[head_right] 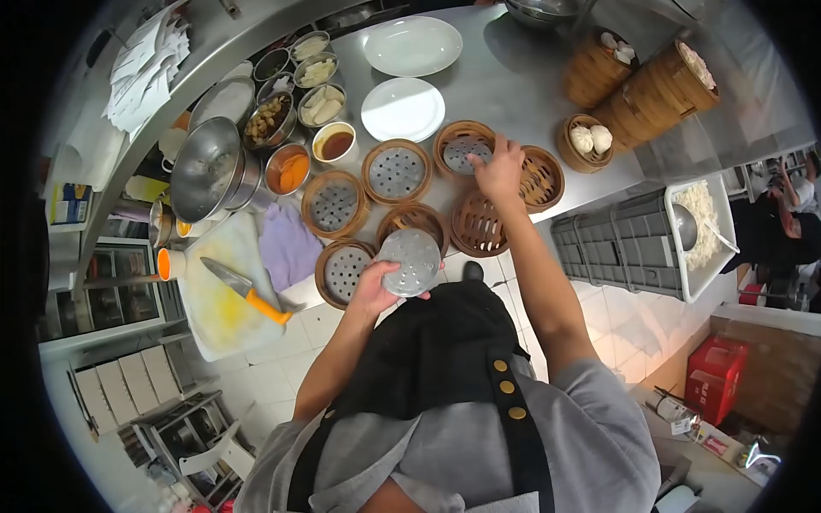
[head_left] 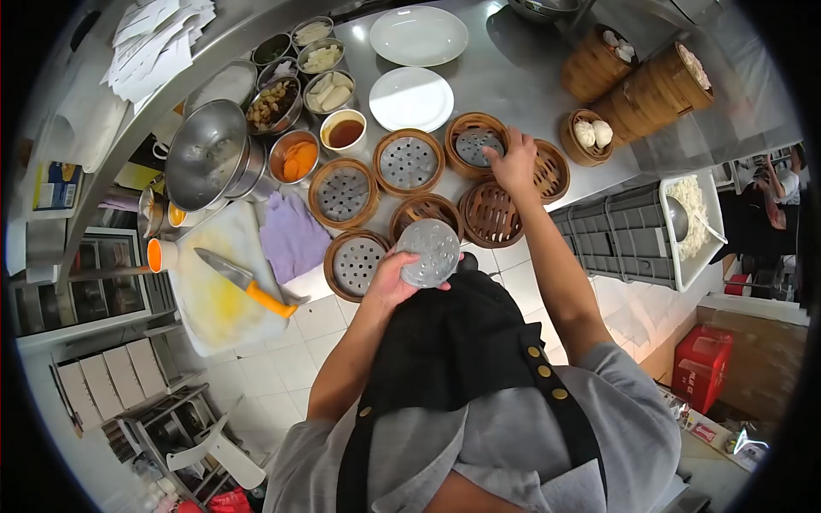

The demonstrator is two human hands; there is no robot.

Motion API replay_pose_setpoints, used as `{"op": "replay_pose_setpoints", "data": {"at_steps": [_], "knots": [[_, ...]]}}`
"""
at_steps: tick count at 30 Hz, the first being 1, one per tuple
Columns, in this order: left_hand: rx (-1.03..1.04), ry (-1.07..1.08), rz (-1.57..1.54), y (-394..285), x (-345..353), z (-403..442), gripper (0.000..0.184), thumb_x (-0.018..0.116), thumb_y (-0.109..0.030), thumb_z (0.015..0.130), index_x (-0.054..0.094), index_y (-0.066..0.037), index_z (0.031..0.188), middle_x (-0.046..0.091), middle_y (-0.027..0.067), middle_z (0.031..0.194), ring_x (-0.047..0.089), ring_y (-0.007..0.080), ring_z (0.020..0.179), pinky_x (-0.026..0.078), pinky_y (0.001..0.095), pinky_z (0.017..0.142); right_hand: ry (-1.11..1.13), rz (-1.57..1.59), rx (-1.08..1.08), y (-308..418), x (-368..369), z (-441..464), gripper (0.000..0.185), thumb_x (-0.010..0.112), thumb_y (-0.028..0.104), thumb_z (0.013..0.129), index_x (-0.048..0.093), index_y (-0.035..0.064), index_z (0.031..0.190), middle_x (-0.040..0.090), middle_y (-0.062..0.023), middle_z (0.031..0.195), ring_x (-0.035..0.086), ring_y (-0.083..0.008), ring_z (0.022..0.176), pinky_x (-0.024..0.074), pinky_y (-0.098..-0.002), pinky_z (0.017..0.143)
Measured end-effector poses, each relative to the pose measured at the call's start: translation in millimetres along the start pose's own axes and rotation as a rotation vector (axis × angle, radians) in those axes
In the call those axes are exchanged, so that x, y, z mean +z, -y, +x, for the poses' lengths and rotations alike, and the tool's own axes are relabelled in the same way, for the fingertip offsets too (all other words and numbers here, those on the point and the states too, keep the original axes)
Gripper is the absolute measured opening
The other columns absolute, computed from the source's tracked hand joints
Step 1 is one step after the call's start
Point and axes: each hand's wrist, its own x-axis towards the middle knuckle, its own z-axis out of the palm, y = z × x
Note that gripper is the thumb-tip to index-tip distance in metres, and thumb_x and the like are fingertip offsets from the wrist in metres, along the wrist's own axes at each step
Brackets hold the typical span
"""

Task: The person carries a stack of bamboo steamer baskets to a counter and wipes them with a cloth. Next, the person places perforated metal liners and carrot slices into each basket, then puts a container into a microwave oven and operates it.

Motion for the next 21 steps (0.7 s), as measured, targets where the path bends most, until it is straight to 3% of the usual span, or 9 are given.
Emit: {"op": "replay_pose_setpoints", "data": {"at_steps": [3, 5, 7, 10, 11, 14, 19, 20, 21], "knots": [[-0.005, -0.05, 0.006, 5.2, 2.7, 21.2, 0.057, 0.051, -0.008, 0.084, 0.035, -0.004, 0.139, 0.049, 0.025, 0.131, 0.055, 0.044, 0.114, 0.054, 0.0629, 0.075, 0.21, -0.339, -0.232, -8.4, -8.6, -18.5, 0.037, 0.076, 0.023, 0.078, 0.065, -0.0024, 0.103, 0.068, -0.0168, 0.085, 0.064, -0.0204, 0.079, 0.05, -0.0395, 0.076], [-0.016, -0.084, 0.032, 12.1, 3.4, 27.7, 0.056, 0.05, -0.007, 0.085, 0.036, -0.006, 0.139, 0.049, 0.0226, 0.131, 0.055, 0.0415, 0.114, 0.053, 0.0643, 0.075, 0.561, -0.124, -0.17, -31.0, -3.4, -49.3, 0.032, 0.078, 0.023, 0.076, 0.068, -0.0024, 0.094, 0.068, -0.0117, 0.081, 0.063, -0.0166, 0.076, 0.0496, -0.034, 0.07], [-0.011, -0.094, 0.105, 17.8, -1.2, 29.9, 0.058, 0.052, -0.013, 0.087, 0.033, -0.007, 0.142, 0.046, 0.0229, 0.135, 0.048, 0.0502, 0.119, 0.054, 0.0645, 0.075, 0.55, 0.109, -0.006, -50.1, -9.0, -53.6, 0.022, 0.078, 0.016, 0.076, 0.069, -0.0011, 0.087, 0.067, -0.0056, 0.074, 0.062, -0.0128, 0.068, 0.0474, -0.029, 0.06], [-0.03, -0.034, -0.071, 17.5, 16.3, 20.7, 0.058, 0.053, -0.01, 0.083, 0.038, -0.011, 0.139, 0.051, 0.0194, 0.13, 0.052, 0.0457, 0.116, 0.053, 0.0649, 0.075, 0.3, 0.27, 0.202, -55.0, -39.0, -39.4, 0.012, 0.077, 0.009, 0.077, 0.068, 0.0027, 0.083, 0.062, 0.0012, 0.067, 0.055, -0.0065, 0.057, 0.0432, -0.0251, 0.048], [-0.012, 0.008, -0.125, 18.6, 23.0, 17.1, 0.059, 0.054, -0.01, 0.082, 0.038, -0.011, 0.139, 0.05, 0.0198, 0.131, 0.051, 0.0472, 0.117, 0.053, 0.0646, 0.074, 0.296, 0.203, 0.185, -58.5, -45.2, -31.9, 0.021, 0.078, 0.014, 0.077, 0.068, 0.0011, 0.089, 0.065, -0.0028, 0.072, 0.054, -0.0111, 0.054, 0.0409, -0.0243, 0.046], [0.005, -0.032, -0.036, 21.5, 16.7, 11.7, 0.059, 0.053, -0.012, 0.083, 0.037, -0.006, 0.139, 0.049, 0.0224, 0.132, 0.048, 0.0489, 0.12, 0.053, 0.0645, 0.076, -0.028, -0.591, -0.412, -44.3, -56.5, -33.0, 0.043, 0.081, 0.021, 0.066, 0.066, -0.0027, 0.099, 0.063, -0.0243, 0.1, 0.061, -0.0378, 0.091, 0.0494, -0.044, 0.078], [0.06, -0.193, 0.002, 26.4, 15.3, -7.5, 0.062, 0.054, -0.011, 0.082, 0.034, -0.002, 0.14, 0.049, 0.0247, 0.131, 0.048, 0.0486, 0.121, 0.054, 0.063, 0.075, 0.694, -0.159, -0.088, -30.9, 15.1, -73.7, 0.044, 0.081, 0.023, 0.071, 0.067, -0.0007, 0.106, 0.066, -0.0164, 0.082, 0.066, -0.0259, 0.077, 0.0514, -0.0357, 0.07], [0.088, -0.225, -0.103, 28.7, 10.1, -17.2, 0.062, 0.054, -0.009, 0.083, 0.033, -0.004, 0.141, 0.045, 0.0241, 0.135, 0.046, 0.0501, 0.121, 0.054, 0.0633, 0.075, 0.676, -0.093, -0.172, -47.8, 34.5, -71.0, 0.036, 0.079, 0.01, 0.075, 0.065, -0.0023, 0.106, 0.064, -0.0045, 0.072, 0.056, -0.0056, 0.064, 0.0462, -0.0235, 0.059], [0.118, -0.254, -0.209, 30.9, 7.5, -26.6, 0.062, 0.053, -0.007, 0.083, 0.033, -0.007, 0.141, 0.041, 0.0236, 0.139, 0.045, 0.0516, 0.122, 0.055, 0.0636, 0.074, 0.695, -0.093, -0.178, -57.6, 45.4, -61.1, 0.036, 0.079, 0.01, 0.075, 0.065, -0.0023, 0.106, 0.064, -0.0045, 0.072, 0.056, -0.0056, 0.064, 0.0462, -0.0235, 0.059]]}}
